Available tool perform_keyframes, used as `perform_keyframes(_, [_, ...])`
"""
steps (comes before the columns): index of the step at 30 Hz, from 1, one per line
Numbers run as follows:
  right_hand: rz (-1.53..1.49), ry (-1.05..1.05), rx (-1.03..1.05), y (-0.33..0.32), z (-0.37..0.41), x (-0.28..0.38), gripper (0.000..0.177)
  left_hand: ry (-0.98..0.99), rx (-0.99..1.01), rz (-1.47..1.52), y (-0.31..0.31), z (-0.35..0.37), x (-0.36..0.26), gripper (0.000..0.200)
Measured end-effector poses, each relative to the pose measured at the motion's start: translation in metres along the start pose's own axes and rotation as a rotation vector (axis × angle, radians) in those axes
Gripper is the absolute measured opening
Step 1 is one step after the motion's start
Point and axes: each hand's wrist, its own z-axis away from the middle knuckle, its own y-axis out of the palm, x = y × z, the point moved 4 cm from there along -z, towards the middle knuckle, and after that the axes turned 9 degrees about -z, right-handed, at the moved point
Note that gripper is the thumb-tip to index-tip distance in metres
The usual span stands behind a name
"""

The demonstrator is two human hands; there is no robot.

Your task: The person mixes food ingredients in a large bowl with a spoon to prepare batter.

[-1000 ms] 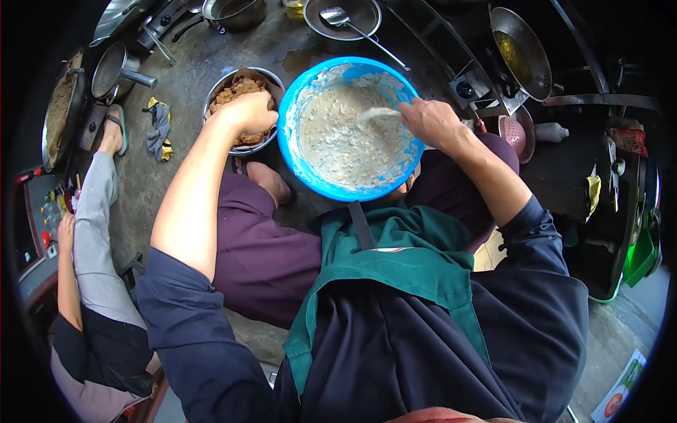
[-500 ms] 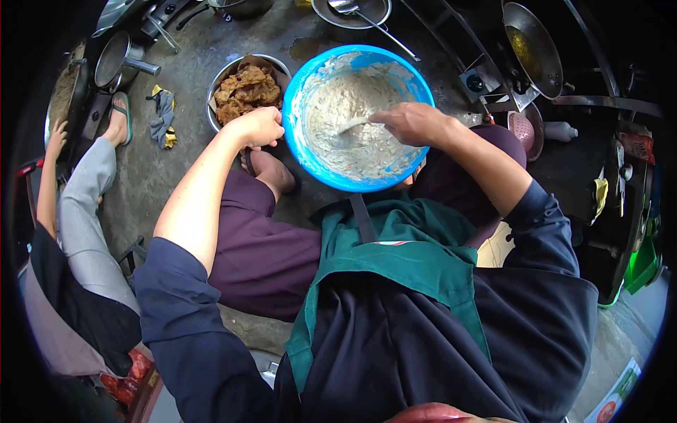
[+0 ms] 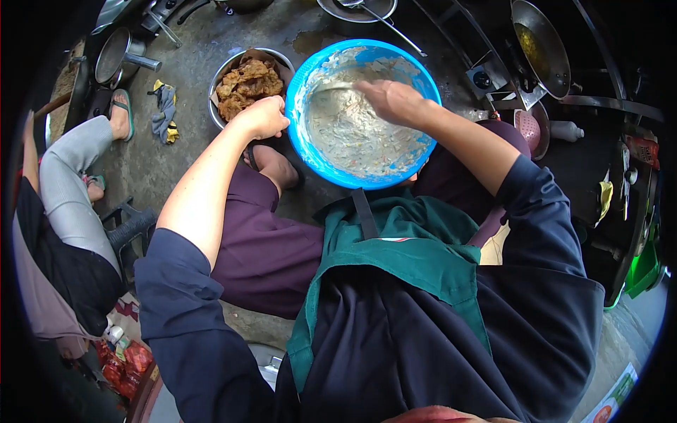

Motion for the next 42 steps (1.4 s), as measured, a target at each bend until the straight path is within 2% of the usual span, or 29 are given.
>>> perform_keyframes(2, [-0.061, -0.028, 0.109, 0.0, 0.004, 0.013, 0.032, 0.017, 0.004, 0.013, -0.001, -0.002, -0.001, 0.018])
perform_keyframes(3, [-0.1, -0.103, 0.092, 0.001, 0.005, 0.019, 0.03, 0.026, 0.01, 0.029, -0.001, -0.003, -0.001, 0.016])
perform_keyframes(7, [-0.075, -0.17, 0.318, -0.004, 0.029, 0.03, 0.032, 0.001, -0.013, -0.001, -0.002, -0.003, 0.0, 0.016])
perform_keyframes(10, [-0.101, 0.008, 0.41, -0.037, 0.04, 0.025, 0.03, -0.027, -0.043, 0.025, 0.0, -0.002, 0.003, 0.017])
perform_keyframes(12, [-0.168, 0.061, 0.256, -0.058, 0.042, 0.006, 0.028, -0.027, -0.04, 0.007, 0.001, -0.003, 0.004, 0.017])
perform_keyframes(16, [0.014, 0.163, 0.058, -0.053, 0.022, -0.011, 0.029, 0.001, -0.021, -0.022, 0.0, -0.002, -0.002, 0.016])
perform_keyframes(20, [0.033, -0.009, -0.088, -0.008, -0.002, -0.006, 0.032, -0.001, -0.057, -0.022, 0.0, -0.002, 0.0, 0.017])
perform_keyframes(22, [-0.021, -0.004, 0.049, 0.003, -0.003, 0.012, 0.033, -0.004, -0.07, -0.014, 0.001, -0.002, 0.002, 0.017])
perform_keyframes(24, [-0.041, -0.14, 0.121, 0.004, 0.001, 0.03, 0.037, 0.006, -0.064, -0.006, 0.0, -0.002, 0.001, 0.016])
perform_keyframes(29, [-0.089, -0.2, 0.467, -0.008, 0.027, 0.042, 0.033, -0.017, -0.068, 0.001, 0.001, -0.006, 0.007, 0.015])
perform_keyframes(30, [-0.109, -0.106, 0.491, -0.017, 0.029, 0.038, 0.032, -0.03, -0.069, 0.012, 0.002, -0.007, 0.008, 0.015])
perform_keyframes(32, [-0.181, 0.022, 0.448, -0.043, 0.031, 0.026, 0.03, -0.027, -0.063, 0.016, 0.003, -0.005, 0.007, 0.016])
perform_keyframes(34, [-0.192, 0.138, 0.306, -0.063, 0.031, 0.014, 0.03, -0.015, -0.058, 0.0, 0.002, -0.007, 0.007, 0.016])
perform_keyframes(38, [-0.044, 0.047, -0.007, -0.036, 0.004, -0.011, 0.03, -0.012, -0.046, -0.057, -0.001, -0.006, 0.002, 0.015])
perform_keyframes(39, [-0.033, 0.131, 0.029, -0.028, 0.0, -0.006, 0.032, -0.01, -0.026, -0.076, -0.001, -0.005, 0.0, 0.014])
perform_keyframes(42, [-0.033, 0.056, 0.202, -0.015, 0.004, 0.021, 0.035, -0.006, -0.005, -0.093, -0.003, -0.005, -0.003, 0.014])
